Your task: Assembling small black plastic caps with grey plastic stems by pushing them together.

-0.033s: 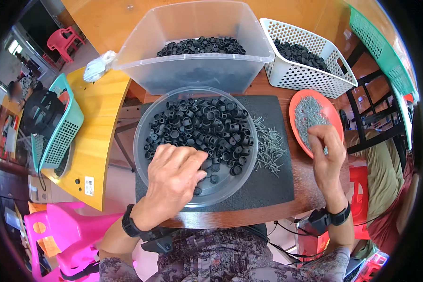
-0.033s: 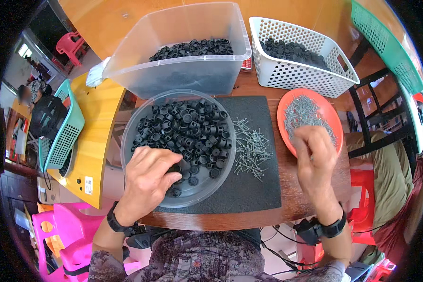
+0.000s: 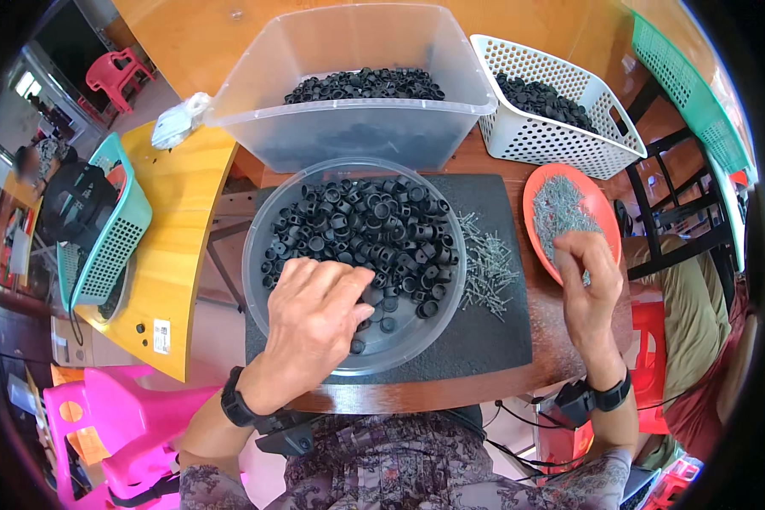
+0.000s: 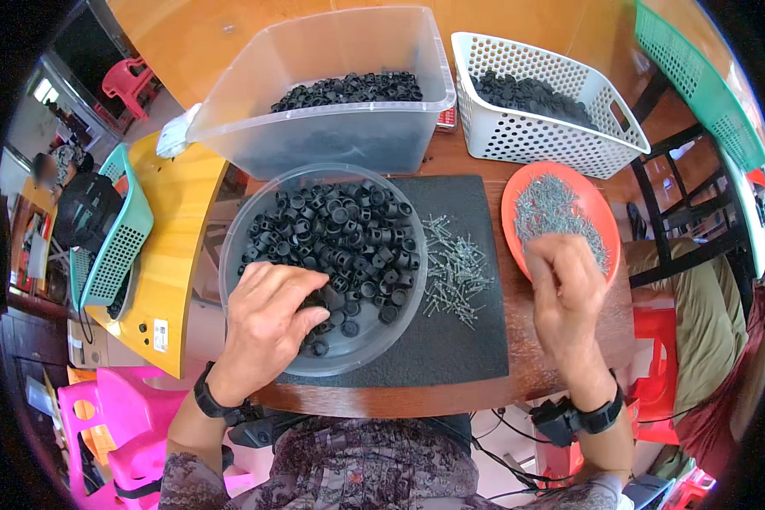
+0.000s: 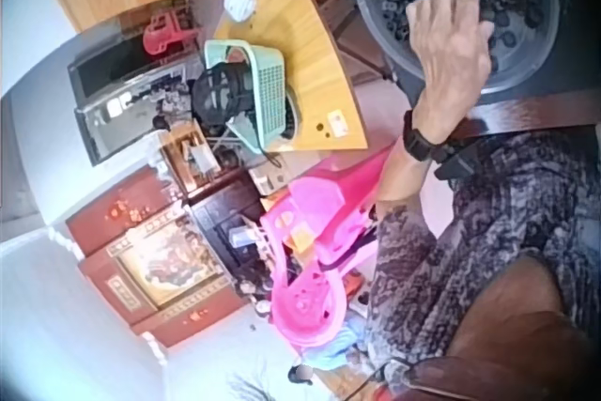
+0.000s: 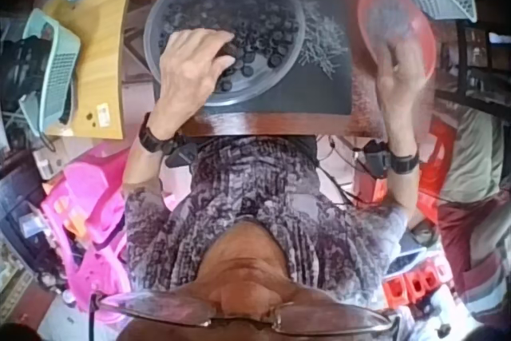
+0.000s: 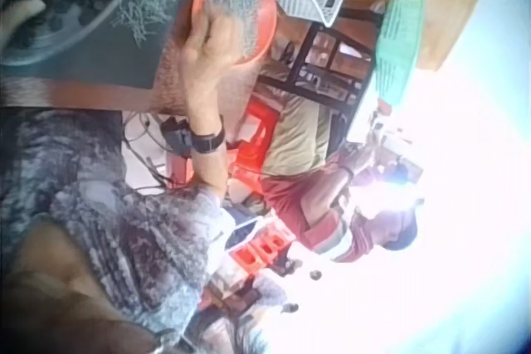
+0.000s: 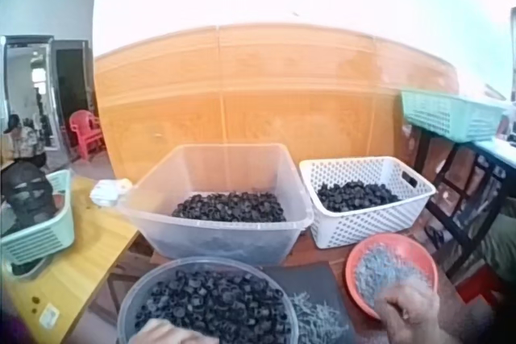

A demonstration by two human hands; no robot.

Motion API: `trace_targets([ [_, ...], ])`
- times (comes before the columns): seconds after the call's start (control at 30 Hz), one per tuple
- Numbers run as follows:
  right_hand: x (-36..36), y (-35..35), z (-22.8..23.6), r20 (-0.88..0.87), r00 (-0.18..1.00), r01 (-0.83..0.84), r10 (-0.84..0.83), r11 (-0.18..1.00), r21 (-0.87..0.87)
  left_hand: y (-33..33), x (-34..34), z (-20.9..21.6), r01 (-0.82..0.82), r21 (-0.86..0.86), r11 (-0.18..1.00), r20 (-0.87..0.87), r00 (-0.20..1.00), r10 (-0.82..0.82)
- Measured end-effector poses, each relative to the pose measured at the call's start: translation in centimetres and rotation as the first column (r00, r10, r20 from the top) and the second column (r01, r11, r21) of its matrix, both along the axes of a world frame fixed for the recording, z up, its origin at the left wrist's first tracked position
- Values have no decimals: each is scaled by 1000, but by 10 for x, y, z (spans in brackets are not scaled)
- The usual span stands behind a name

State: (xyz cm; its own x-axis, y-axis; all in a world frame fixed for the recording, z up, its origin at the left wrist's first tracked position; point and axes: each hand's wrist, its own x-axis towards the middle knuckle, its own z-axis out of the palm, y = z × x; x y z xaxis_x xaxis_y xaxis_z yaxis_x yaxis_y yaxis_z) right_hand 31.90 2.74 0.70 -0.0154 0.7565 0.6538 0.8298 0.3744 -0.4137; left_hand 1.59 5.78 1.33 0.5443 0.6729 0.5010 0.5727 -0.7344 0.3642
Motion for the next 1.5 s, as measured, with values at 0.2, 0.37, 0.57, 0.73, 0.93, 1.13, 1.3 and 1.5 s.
trace_targets([
  [0.2,-14,-12,-3,-48,997,-65,64,997,-31,13,13,-9,-40,-10,999,-119,992,39],
  [0.37,-29,-17,-3,-75,986,-147,146,989,-15,17,17,-15,-30,25,999,-114,993,33],
  [0.57,-72,-21,-2,-250,940,-250,231,967,-45,8,13,-7,11,-31,999,16,1000,-10],
  [0.73,-109,-19,-8,-395,867,-368,304,925,-95,-13,16,0,35,-512,858,307,941,145],
  [0.93,-120,-17,-16,-239,884,-404,402,914,43,-19,11,-3,316,-794,520,536,767,353],
  [1.13,-126,-21,-16,-265,879,-402,395,915,32,-24,11,1,481,-800,359,600,646,472],
  [1.3,-126,-25,-12,-415,840,-396,350,918,-28,-27,12,-3,535,-739,409,673,574,466],
  [1.5,-132,-30,-15,-526,803,-374,280,924,-80,-30,13,-9,592,-700,400,705,483,519],
])
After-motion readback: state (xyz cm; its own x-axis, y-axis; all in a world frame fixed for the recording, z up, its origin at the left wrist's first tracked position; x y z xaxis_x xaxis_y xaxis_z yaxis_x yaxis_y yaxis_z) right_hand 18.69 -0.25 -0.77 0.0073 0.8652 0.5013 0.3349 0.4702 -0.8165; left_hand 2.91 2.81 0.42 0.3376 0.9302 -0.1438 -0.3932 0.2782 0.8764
